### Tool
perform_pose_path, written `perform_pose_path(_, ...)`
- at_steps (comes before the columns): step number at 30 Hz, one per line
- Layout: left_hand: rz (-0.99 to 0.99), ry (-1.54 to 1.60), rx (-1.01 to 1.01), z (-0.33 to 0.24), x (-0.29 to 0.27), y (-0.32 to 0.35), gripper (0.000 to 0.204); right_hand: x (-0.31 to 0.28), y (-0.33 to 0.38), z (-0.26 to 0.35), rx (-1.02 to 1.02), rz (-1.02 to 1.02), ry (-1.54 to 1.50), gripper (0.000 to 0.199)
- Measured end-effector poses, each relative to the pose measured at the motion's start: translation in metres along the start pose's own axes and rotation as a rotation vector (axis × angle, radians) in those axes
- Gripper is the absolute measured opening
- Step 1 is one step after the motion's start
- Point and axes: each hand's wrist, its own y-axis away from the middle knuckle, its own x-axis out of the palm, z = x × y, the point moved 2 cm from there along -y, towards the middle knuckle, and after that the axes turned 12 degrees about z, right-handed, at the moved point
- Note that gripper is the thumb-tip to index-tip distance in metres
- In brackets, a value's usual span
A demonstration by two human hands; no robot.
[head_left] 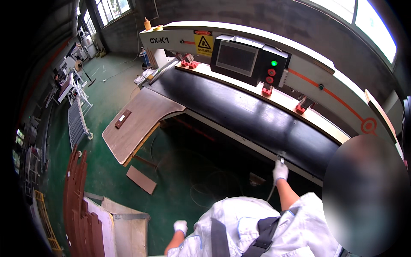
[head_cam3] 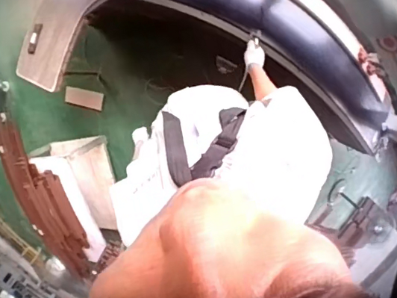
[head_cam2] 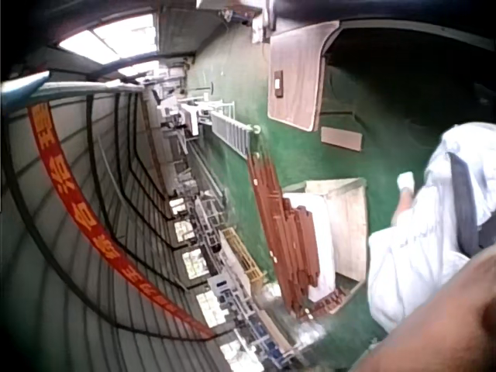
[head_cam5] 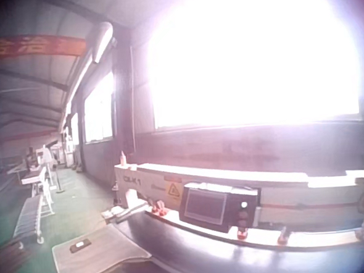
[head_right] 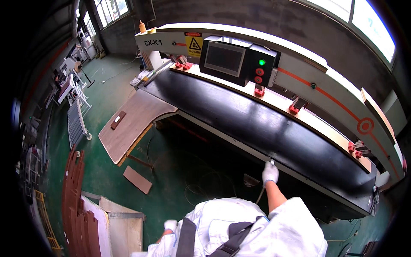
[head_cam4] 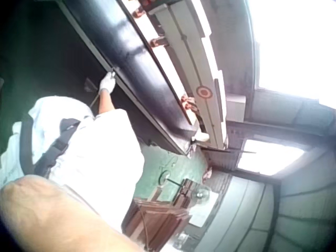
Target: The person places wood panels onto an edge-banding machine, using a compressed air nozzle to blow dust off the panels and the machine bed between pieces.
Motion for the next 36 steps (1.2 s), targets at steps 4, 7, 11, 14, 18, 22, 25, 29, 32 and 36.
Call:
perform_pose_path(4,-0.239,0.900,-0.127,0.007,-0.056,-0.063,0.016,-0.065,0.025,-0.046,0.401,-0.016,-0.544,0.041)
perform_pose_path(7,-0.366,1.360,0.047,-0.064,-0.110,-0.098,0.023,-0.107,0.031,-0.068,0.208,0.058,-0.321,0.040)
perform_pose_path(11,-0.143,1.269,0.183,-0.174,-0.131,-0.102,0.026,-0.101,0.036,-0.070,-0.085,0.252,0.017,0.050)
perform_pose_path(14,0.003,0.776,0.417,-0.246,-0.167,-0.065,0.033,-0.099,0.060,-0.038,-0.227,0.288,0.404,0.058)
perform_pose_path(18,0.017,0.697,0.488,-0.245,-0.194,-0.044,0.036,-0.086,0.078,-0.020,-0.159,0.327,0.376,0.059)
perform_pose_path(22,-0.127,0.883,0.423,-0.188,-0.190,-0.055,0.031,-0.071,0.085,-0.026,-0.123,0.324,0.321,0.059)
perform_pose_path(25,-0.112,1.096,0.297,-0.119,-0.156,-0.068,0.023,-0.053,0.094,-0.015,-0.124,0.343,0.341,0.059)
perform_pose_path(29,-0.043,1.006,0.165,-0.039,-0.110,-0.051,0.018,-0.016,0.107,0.000,-0.112,0.386,0.338,0.058)
perform_pose_path(32,0.025,1.011,0.030,-0.005,-0.076,-0.030,0.016,0.011,0.114,0.009,-0.191,0.401,0.361,0.056)
perform_pose_path(36,0.029,1.010,-0.066,0.019,-0.048,-0.020,0.022,0.046,0.130,0.024,-0.212,0.481,0.399,0.054)
